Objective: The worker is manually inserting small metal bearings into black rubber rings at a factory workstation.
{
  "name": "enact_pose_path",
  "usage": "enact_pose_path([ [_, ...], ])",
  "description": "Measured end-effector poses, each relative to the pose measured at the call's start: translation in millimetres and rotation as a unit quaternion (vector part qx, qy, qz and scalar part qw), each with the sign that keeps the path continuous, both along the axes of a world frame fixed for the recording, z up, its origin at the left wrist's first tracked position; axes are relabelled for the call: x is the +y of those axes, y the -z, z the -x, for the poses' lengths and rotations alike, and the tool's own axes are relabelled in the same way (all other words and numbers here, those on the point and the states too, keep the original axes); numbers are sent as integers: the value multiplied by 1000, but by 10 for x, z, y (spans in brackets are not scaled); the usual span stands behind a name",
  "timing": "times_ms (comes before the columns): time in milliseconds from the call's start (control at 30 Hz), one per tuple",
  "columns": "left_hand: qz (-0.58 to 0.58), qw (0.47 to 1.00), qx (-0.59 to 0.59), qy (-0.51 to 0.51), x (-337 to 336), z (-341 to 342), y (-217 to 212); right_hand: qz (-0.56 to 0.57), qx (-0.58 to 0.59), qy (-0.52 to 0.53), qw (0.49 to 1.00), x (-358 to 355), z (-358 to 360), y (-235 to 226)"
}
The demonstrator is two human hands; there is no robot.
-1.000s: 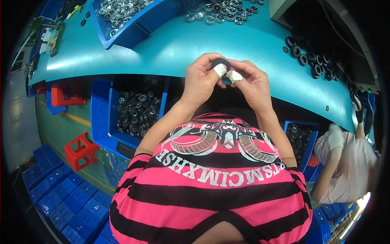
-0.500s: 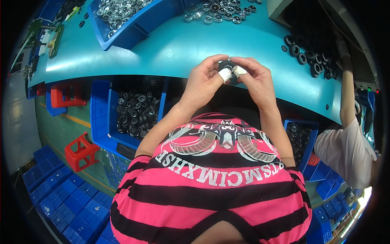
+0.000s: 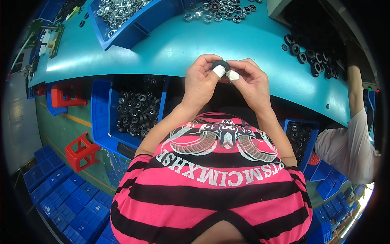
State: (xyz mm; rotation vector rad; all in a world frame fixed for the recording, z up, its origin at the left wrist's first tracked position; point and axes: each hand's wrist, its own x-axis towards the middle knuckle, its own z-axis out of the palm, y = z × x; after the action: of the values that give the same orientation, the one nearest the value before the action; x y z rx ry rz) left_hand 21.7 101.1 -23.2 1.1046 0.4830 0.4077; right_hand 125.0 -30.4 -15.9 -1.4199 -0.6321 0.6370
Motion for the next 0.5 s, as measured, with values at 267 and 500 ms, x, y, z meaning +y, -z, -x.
enact_pose_path([
  [267,12,998,1,54,49,-28,-7,5,34,12,999,-12,-81,70],
  [500,-16,997,10,81,74,-43,-40,15,34,-5,999,-46,-120,14],
])
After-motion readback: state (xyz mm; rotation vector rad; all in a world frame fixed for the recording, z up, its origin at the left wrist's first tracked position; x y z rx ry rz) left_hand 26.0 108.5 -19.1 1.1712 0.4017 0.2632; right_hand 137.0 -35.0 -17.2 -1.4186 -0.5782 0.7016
